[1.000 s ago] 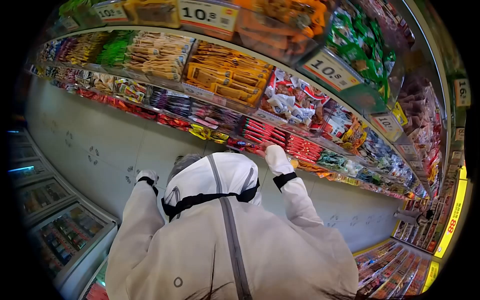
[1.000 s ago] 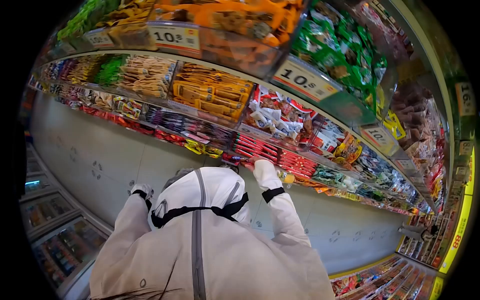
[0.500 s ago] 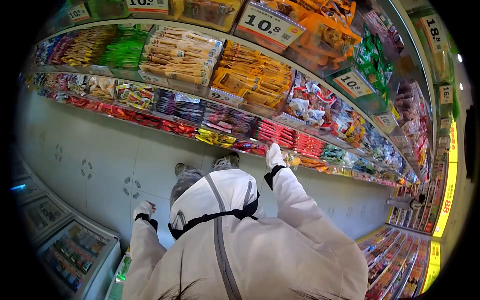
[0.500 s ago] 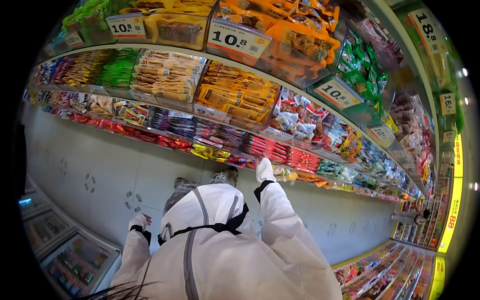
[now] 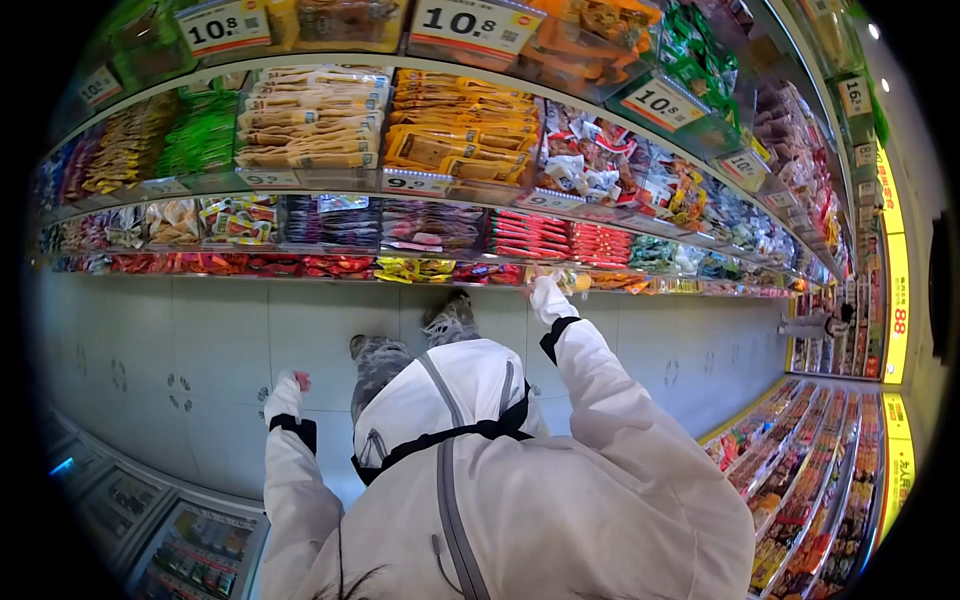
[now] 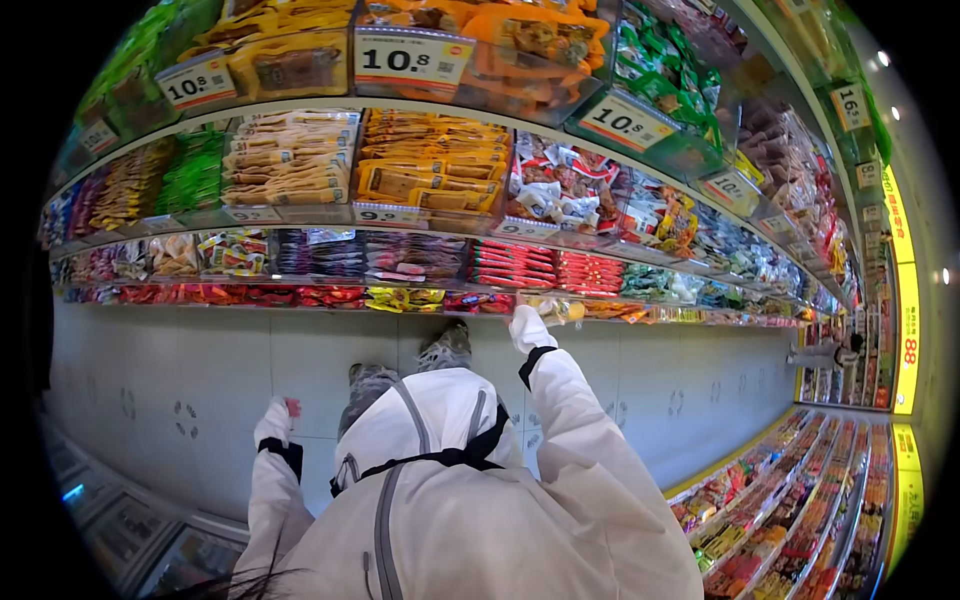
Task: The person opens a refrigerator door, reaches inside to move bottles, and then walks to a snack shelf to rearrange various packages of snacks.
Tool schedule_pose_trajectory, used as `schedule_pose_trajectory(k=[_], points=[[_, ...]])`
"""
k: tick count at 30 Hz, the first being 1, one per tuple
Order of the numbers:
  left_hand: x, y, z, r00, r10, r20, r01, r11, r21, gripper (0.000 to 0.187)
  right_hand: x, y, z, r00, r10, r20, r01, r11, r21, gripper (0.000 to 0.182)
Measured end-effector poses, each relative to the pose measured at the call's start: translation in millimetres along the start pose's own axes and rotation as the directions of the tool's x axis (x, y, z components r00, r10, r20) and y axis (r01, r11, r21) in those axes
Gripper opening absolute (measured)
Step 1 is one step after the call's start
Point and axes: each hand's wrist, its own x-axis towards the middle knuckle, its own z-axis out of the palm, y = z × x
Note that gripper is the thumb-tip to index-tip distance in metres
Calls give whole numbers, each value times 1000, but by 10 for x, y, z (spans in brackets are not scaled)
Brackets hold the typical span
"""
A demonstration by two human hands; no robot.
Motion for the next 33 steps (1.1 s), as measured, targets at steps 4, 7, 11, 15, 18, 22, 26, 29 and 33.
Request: schedule_pose_trajectory(k=[4, 7, 11, 15, 18, 22, 26, 29, 33], points=[[96, 634, 317, 975, 216, 52, -222, 957, 187, 37, 142, 948, 385, 954, -44, -295, 149, 927, 345, 38], [-93, 1254, 740, 838, 502, 214, -524, 632, 572, 18, 113, 853, 237, 966, 252, 54, -255, 906, 337, 47], [-280, 1750, 1487, 651, 704, 283, -651, 326, 686, 18, -92, 411, -207, 996, 70, -63, -71, 997, -7, 67], [-977, 2195, 2505, 563, 605, 563, -725, 33, 688, 30, 75, 536, -228, 945, -239, -223, 192, 958, -214, 68], [-864, 2115, 3150, 347, 477, 808, -838, -229, 495, 48, 268, 619, -212, 966, -255, -50, 218, 900, -378, 58], [-721, 2044, 3957, 347, 380, 857, -781, -389, 488, 67, 346, 683, -186, 954, -297, -27, 274, 909, -315, 55], [-561, 2065, 4561, 543, 392, 743, -641, -378, 668, 73, 406, 765, -337, 927, -371, 51, 364, 860, -357, 55], [-457, 2068, 4777, 669, 368, 645, -517, -393, 760, 73, 383, 864, -516, 887, -458, 63, 455, 843, -287, 53], [-463, 2142, 4845, 717, 346, 605, -465, -410, 785, 70, 540, 1048, -511, 845, -533, 53, 535, 841, -81, 48]])
